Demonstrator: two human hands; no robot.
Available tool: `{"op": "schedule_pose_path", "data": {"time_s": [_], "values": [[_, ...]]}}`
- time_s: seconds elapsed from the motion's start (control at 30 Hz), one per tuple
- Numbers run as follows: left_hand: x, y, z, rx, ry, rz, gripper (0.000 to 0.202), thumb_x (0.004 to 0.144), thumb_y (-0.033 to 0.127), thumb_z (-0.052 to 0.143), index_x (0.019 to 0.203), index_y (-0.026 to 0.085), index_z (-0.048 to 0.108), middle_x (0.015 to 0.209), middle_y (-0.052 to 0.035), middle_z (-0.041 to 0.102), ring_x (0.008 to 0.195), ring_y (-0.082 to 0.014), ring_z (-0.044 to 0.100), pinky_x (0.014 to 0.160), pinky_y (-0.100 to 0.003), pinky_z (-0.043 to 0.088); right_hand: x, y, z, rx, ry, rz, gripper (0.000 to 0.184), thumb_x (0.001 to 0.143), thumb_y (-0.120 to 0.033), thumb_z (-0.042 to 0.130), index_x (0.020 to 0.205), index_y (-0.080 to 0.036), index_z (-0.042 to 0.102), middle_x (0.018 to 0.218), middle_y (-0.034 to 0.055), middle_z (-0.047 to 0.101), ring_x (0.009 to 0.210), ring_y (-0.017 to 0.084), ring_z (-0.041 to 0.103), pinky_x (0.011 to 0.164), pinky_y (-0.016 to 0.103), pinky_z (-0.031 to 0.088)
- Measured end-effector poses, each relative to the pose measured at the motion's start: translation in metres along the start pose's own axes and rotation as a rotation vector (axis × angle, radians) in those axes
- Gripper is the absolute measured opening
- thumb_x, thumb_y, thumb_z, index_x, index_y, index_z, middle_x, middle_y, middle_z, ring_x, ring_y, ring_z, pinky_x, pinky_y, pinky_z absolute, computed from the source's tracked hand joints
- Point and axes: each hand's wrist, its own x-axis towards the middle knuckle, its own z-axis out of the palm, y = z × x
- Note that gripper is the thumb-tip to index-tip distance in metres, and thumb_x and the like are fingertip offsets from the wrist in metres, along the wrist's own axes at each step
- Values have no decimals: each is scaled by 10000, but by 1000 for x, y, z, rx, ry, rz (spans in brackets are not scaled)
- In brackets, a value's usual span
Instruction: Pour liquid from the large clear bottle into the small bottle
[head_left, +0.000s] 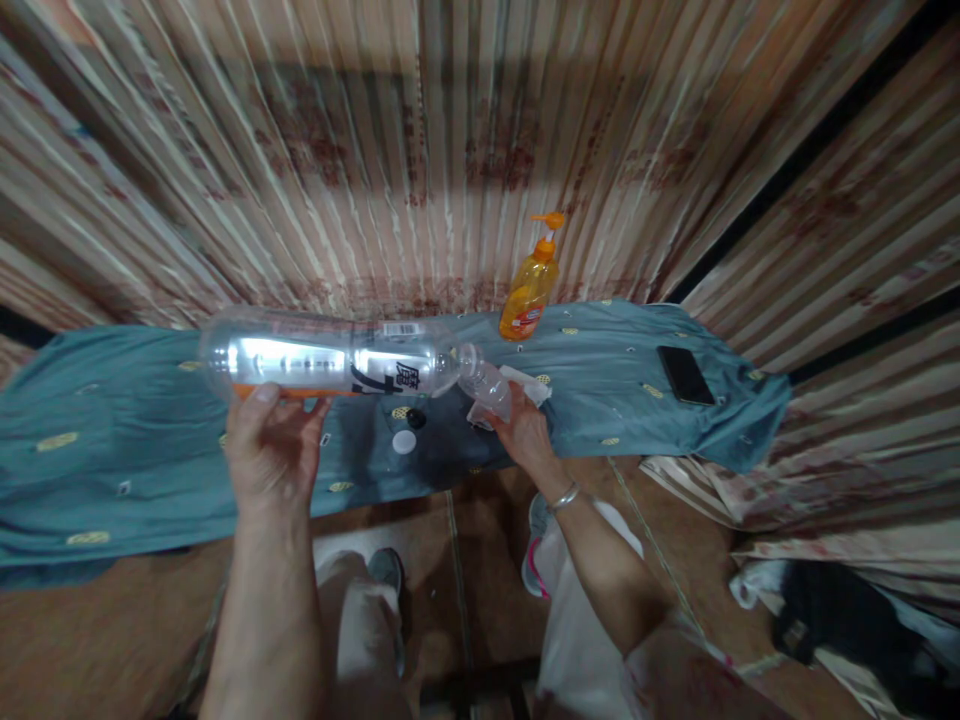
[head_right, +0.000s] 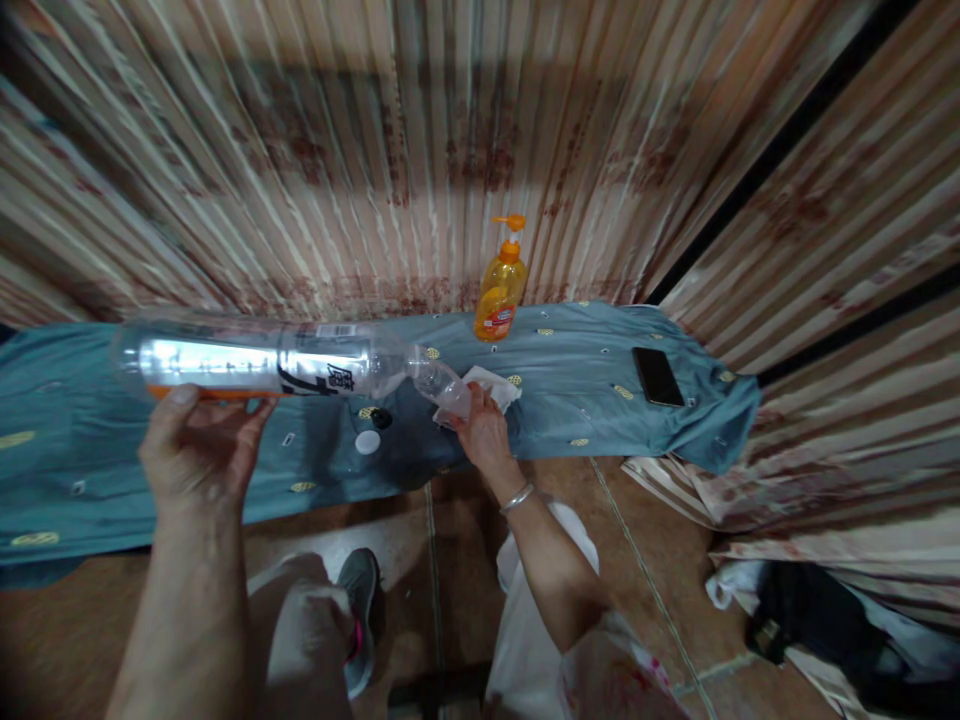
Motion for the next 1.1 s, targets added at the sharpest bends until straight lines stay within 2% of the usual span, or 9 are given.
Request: {"op": "schedule_pose_path", "data": {"time_s": [0.3, 0.53, 0.7, 0.83, 1.1], "values": [[-1, 2, 1, 8, 8, 1, 313, 463, 282, 837, 670, 217, 611, 536, 65, 522, 607, -136, 544, 703, -325, 575, -1, 5, 6, 6, 40, -43, 508, 876, -283, 662, 1316, -129, 459, 1094, 172, 700, 1017, 302, 688, 856, 404, 553], [-2, 2, 2, -3, -15, 11, 323, 473, 283, 851, 714, 221, 646, 581, 57, 563, 648, -142, 577, 655, -294, 572, 0, 6, 6, -7, 42, -51, 502, 877, -305, 661, 1304, -124, 467, 1079, 160, 702, 994, 297, 690, 836, 397, 548], [-1, 1, 1, 6, -15, 9, 321, 468, 287, 849, 688, 215, 626, 633, 46, 603, 692, -151, 594, 701, -312, 578, 0, 5, 5, -15, 32, -31, 507, 864, -286, 682, 1297, -113, 482, 1096, 175, 699, 1012, 302, 688, 853, 401, 548], [0, 1, 0, 6, -15, 12, 316, 472, 287, 848, 685, 218, 625, 570, 52, 552, 659, -153, 570, 719, -326, 564, 0, 5, 5, -4, 35, -38, 516, 868, -285, 672, 1314, -116, 475, 1116, 183, 694, 1020, 304, 686, 860, 407, 549], [-1, 2, 0, 29, -30, 18, 308, 502, 292, 828, 709, 234, 608, 559, 49, 518, 765, -201, 607, 818, -381, 540, 0, 7, 6, 9, 45, -58, 514, 862, -277, 679, 1306, -115, 477, 1122, 177, 699, 1024, 304, 687, 857, 410, 550]]}}
